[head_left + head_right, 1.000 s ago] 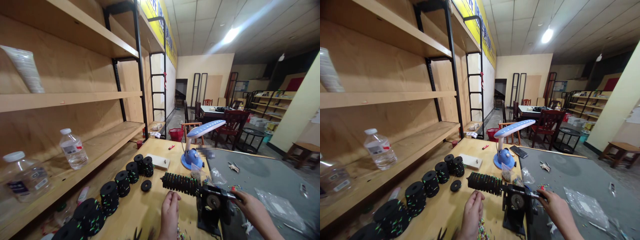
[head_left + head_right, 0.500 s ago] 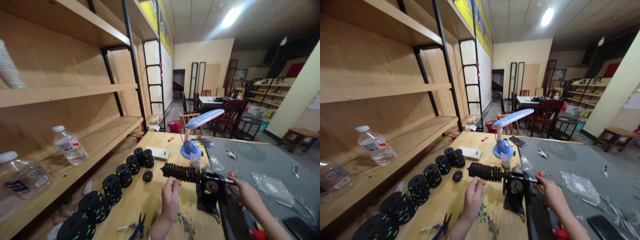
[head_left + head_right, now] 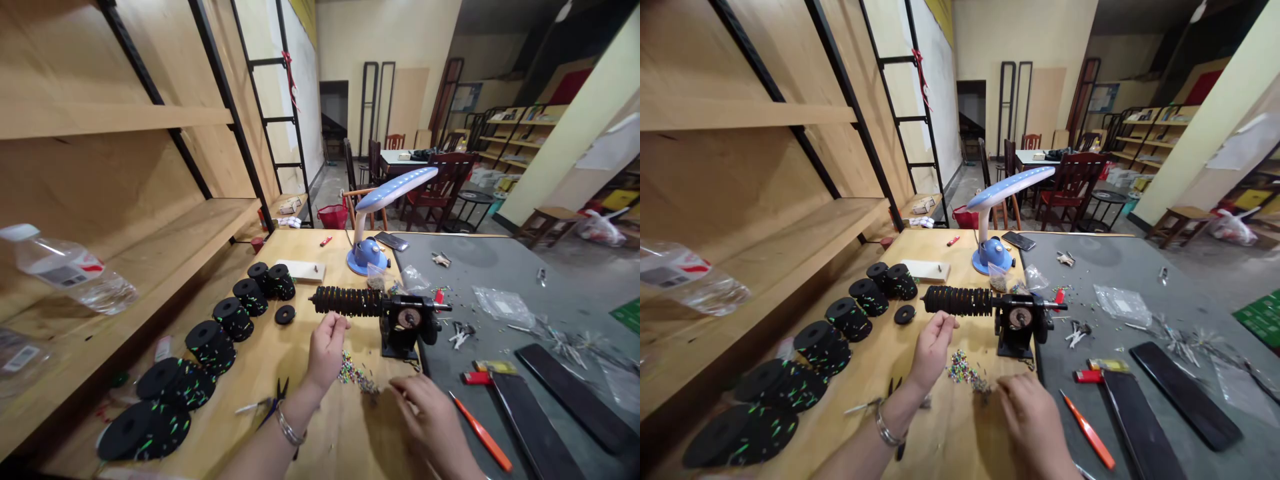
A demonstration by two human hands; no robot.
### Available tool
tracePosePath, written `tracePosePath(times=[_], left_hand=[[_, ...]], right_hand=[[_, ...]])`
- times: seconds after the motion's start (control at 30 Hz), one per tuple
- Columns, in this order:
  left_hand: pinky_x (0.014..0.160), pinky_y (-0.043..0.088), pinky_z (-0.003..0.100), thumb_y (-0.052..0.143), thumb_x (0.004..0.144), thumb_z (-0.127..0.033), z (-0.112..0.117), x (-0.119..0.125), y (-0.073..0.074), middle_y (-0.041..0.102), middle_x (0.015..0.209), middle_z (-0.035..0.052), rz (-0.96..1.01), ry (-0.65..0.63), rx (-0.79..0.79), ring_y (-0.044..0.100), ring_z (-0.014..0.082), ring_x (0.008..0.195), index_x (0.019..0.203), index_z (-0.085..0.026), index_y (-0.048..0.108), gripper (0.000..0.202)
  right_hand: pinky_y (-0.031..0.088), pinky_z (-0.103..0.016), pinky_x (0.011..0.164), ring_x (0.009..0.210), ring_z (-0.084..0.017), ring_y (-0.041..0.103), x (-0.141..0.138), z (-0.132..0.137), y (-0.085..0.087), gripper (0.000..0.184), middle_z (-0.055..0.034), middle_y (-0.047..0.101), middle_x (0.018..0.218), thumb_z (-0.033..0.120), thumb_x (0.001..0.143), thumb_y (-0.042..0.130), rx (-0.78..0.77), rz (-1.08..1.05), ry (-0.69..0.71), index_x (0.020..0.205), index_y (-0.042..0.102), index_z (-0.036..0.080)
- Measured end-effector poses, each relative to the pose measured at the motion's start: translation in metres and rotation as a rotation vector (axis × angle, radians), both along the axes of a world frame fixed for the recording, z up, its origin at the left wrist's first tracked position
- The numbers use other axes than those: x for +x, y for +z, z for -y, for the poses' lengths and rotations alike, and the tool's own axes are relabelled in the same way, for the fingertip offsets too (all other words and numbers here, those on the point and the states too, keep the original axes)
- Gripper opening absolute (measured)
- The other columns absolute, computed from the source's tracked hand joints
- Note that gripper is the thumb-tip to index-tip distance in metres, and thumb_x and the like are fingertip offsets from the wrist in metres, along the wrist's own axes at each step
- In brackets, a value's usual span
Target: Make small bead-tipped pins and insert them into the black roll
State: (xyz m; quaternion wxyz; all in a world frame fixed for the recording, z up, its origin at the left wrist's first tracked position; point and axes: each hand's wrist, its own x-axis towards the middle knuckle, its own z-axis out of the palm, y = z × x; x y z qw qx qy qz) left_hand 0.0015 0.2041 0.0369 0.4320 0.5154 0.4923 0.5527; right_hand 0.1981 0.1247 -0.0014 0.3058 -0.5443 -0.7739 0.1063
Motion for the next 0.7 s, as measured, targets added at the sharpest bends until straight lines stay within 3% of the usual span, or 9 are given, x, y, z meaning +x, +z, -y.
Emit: tracePosePath(times=[0.17,0.33,0.53,0.7], left_hand=[[0.049,0.025,0.023,0.048,0.088,-0.046,0.0,-0.003,0.0,0.033,0.053,-0.0077,-0.008,-0.033,0.014,0.031,0.0106,0.049,0.071,-0.019,0.052,0.032],[0.049,0.027,0.023,0.046,0.091,-0.042,0.0,-0.005,0.0,0.035,0.055,-0.0072,-0.035,-0.05,0.02,0.033,0.0106,0.05,0.072,-0.019,0.052,0.03],[0.05,0.028,0.022,0.045,0.091,-0.038,0.0,-0.005,0.002,0.037,0.057,-0.0069,-0.038,-0.054,0.02,0.034,0.0104,0.051,0.071,-0.019,0.051,0.028],[0.053,0.031,0.022,0.043,0.092,-0.035,-0.001,-0.006,0.001,0.04,0.059,-0.0061,-0.056,-0.063,0.045,0.036,0.0105,0.053,0.072,-0.019,0.051,0.027]], right_hand=[[0.047,-0.028,0.068,0.076,-0.021,0.065,-0.037,-0.02,-0.009,0.015,-0.0052,0.071,0.078,0.018,0.085,0.053,-0.209,0.063,-0.02,0.082,0.067,0.02],[0.044,-0.025,0.065,0.075,-0.02,0.065,-0.042,-0.037,-0.009,0.02,-0.007,0.07,0.081,0.016,0.085,0.048,-0.228,0.191,-0.011,0.081,0.068,0.018],[0.04,-0.022,0.065,0.076,-0.017,0.063,-0.051,-0.039,-0.02,0.018,-0.0057,0.068,0.081,0.013,0.084,0.051,-0.247,0.302,0.105,0.083,0.068,0.019],[0.038,-0.024,0.066,0.079,-0.018,0.062,-0.062,-0.045,-0.01,0.02,-0.0055,0.069,0.084,0.011,0.084,0.051,-0.26,0.428,0.143,0.085,0.068,0.02]])
